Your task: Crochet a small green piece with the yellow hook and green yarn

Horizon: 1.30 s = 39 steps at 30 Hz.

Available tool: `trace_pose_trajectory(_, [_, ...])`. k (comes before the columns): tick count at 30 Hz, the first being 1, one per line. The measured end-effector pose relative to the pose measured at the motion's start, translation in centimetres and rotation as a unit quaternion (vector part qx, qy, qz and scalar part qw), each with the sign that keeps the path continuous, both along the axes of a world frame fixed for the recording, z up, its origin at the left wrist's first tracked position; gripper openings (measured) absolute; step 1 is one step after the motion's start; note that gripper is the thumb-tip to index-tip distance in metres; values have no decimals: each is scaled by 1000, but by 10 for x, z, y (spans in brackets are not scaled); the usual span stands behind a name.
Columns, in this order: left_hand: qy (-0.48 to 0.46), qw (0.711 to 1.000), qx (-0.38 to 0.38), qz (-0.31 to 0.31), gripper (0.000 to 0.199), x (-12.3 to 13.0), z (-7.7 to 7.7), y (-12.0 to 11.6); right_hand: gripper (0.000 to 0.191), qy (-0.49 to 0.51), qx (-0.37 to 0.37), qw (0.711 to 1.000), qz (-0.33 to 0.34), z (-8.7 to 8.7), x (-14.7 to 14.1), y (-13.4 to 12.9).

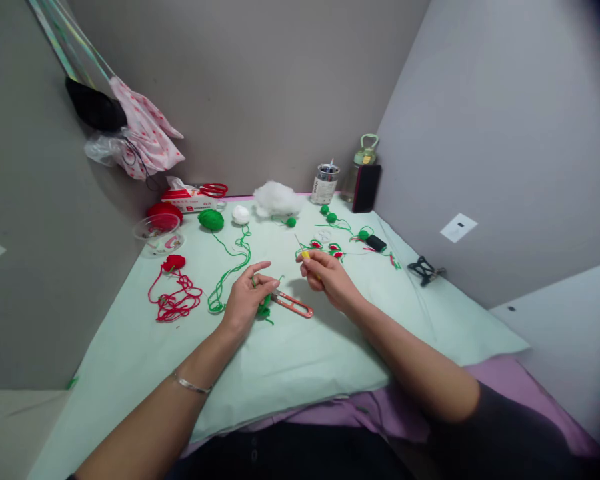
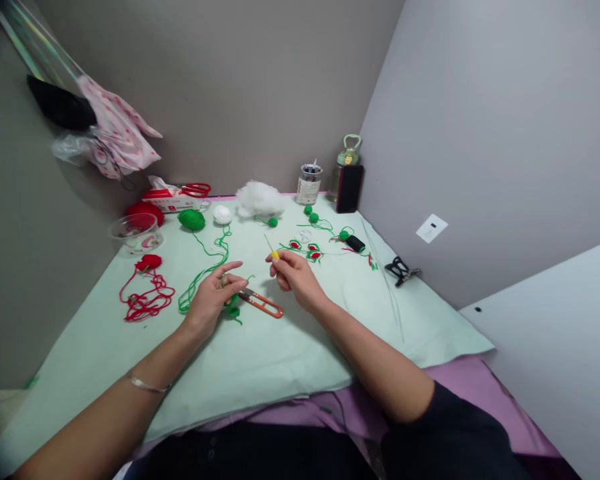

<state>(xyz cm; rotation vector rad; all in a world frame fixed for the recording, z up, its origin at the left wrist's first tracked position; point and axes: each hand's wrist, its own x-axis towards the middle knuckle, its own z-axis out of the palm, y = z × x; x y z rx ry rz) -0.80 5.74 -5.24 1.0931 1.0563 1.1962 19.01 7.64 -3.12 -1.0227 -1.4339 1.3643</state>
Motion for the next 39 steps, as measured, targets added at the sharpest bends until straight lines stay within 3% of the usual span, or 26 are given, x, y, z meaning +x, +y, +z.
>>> trace_pose_trajectory(5, [50,998,35,-20,57,5,2,-8,35,-47,22,998,42,1,-4,-6])
trace_pose_trajectory(8, [91,994,57,-23,44,5,3,-10,36,-76,29,994,72,-1,-8,-10])
trace_pose_trajectory(12, [155,983,91,-34,21,4,2,-10,37,-75,39,996,42,-2,-7,-8])
trace_pose_trajectory(16, [208,969,125,-50,17,6,4,-11,39,-36,35,998,37,0,-6,-7])
trace_pose_trajectory(24, [314,928,191,-55,10,10,3,-18,45,19,-19,986,167,-12,-16,-12])
trace_pose_trajectory(29, [359,907,218,-31,10,14,-3,-20,47,1,-3,981,193,-4,-18,-17])
trace_pose_trajectory(35, [331,919,210,-50,14,9,-1,-20,48,-33,-1,977,212,1,-14,-18])
trace_pose_trajectory(39, [267,946,167,-72,18,3,4,-14,48,-48,0,988,150,-4,-11,-11])
